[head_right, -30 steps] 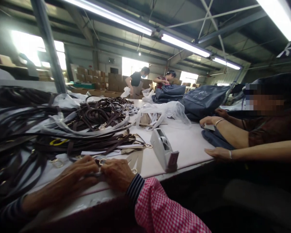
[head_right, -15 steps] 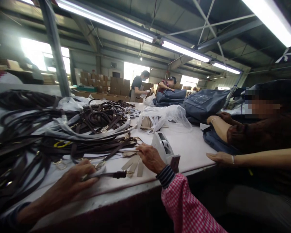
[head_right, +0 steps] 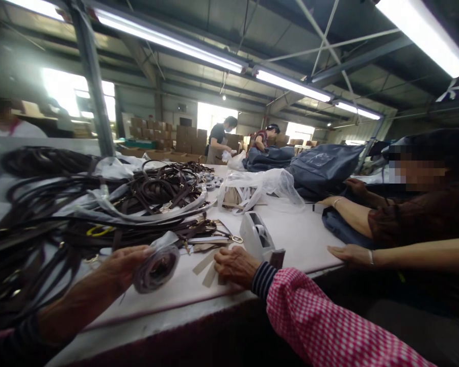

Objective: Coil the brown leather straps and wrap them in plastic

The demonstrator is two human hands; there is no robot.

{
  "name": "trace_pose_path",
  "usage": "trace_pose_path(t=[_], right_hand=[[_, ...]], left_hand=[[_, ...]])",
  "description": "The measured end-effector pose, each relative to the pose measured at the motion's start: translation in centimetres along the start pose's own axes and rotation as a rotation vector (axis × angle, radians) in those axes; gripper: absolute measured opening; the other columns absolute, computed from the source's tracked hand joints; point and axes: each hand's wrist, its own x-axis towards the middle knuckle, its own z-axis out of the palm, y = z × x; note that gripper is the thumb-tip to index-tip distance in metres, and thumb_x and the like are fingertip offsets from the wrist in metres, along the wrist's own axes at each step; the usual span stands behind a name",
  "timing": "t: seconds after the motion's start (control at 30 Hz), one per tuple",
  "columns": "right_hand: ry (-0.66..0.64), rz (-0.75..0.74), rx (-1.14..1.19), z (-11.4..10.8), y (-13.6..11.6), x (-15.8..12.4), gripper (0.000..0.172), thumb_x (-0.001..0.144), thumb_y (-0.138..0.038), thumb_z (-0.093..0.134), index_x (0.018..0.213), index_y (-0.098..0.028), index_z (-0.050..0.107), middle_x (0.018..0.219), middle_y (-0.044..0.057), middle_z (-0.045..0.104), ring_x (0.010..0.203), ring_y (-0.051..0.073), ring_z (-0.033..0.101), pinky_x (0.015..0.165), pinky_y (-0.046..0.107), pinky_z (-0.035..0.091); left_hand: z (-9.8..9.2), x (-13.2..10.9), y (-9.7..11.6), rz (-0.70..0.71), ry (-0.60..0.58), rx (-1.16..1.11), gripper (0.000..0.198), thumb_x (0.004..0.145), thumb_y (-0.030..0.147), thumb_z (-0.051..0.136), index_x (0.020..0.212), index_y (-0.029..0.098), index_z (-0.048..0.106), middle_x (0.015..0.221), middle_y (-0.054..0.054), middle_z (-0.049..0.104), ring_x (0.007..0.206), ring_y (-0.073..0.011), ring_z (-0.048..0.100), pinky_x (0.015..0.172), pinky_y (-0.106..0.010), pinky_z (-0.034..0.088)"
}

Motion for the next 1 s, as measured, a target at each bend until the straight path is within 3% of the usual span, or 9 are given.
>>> trace_pose_path(t=[0.1,0.2,0.47,0.57,0.77,0.9,1.0], right_hand=[[0.065,0.010,0.033,-0.4,0.7,-0.2,0.017,0.100,-0.005,0.053,0.095,-0.014,0.068,0.107,0.009,0.070,0.098,0.023,0.060,0.075,0.033,0.045],[0.134,0.068,0.100,-0.2,0.9,0.1,0.025,0.101,-0.004,0.052,0.085,-0.015,0.068,0.094,0.005,0.071,0.090,0.021,0.062,0.075,0.030,0.044],[0.366,0.413,0.285,-0.4,0.0,3.2,0.035,0.105,-0.035,0.058,0.077,-0.017,0.070,0.075,0.001,0.068,0.073,0.015,0.063,0.067,0.026,0.039],[0.392,0.487,0.324,-0.5,0.0,4.3,0.027,0.099,-0.030,0.067,0.075,-0.017,0.069,0.072,0.001,0.067,0.070,0.014,0.062,0.065,0.025,0.037],[0.378,0.497,0.365,0.7,-0.8,5.6,0.014,0.088,-0.016,0.074,0.076,-0.017,0.066,0.082,0.004,0.069,0.084,0.019,0.060,0.070,0.027,0.035],[0.337,0.448,0.474,2.8,-2.2,6.1,0.024,0.086,-0.022,0.077,0.067,-0.018,0.062,0.074,-0.001,0.065,0.072,0.015,0.059,0.064,0.025,0.034],[0.367,0.464,0.572,3.1,-2.1,6.0,0.032,0.095,-0.028,0.066,0.065,-0.018,0.061,0.067,-0.002,0.062,0.067,0.014,0.059,0.062,0.024,0.036]], left_hand=[[-0.4,0.3,-0.3,0.010,-0.073,-0.090,0.035,0.084,0.051,0.080,0.085,0.016,0.076,0.086,-0.005,0.072,0.081,-0.0202,0.060,0.075,-0.028,0.048],[-0.4,0.4,-0.1,0.030,-0.095,-0.097,0.035,0.083,0.050,0.081,0.088,0.015,0.077,0.088,-0.005,0.072,0.084,-0.0208,0.060,0.079,-0.029,0.049],[-0.4,1.4,-0.4,0.046,-0.031,-0.050,0.038,0.084,0.052,0.080,0.093,0.015,0.075,0.091,-0.005,0.072,0.084,-0.0197,0.060,0.077,-0.029,0.048],[-0.5,1.9,-0.7,0.073,-0.022,-0.082,0.036,0.086,0.050,0.078,0.094,0.015,0.076,0.093,-0.005,0.072,0.082,-0.0183,0.059,0.076,-0.028,0.048],[-0.5,2.5,-0.5,0.105,0.053,-0.129,0.035,0.078,0.047,0.084,0.091,0.016,0.075,0.094,-0.005,0.073,0.083,-0.0196,0.062,0.077,-0.030,0.050],[-0.6,2.4,-0.1,0.086,0.086,-0.175,0.035,0.076,0.045,0.087,0.091,0.016,0.075,0.091,-0.004,0.074,0.079,-0.0177,0.062,0.073,-0.028,0.050],[-0.8,2.0,0.0,0.083,0.076,-0.199,0.033,0.076,0.043,0.088,0.088,0.015,0.074,0.088,-0.004,0.073,0.078,-0.0169,0.061,0.071,-0.026,0.049]])
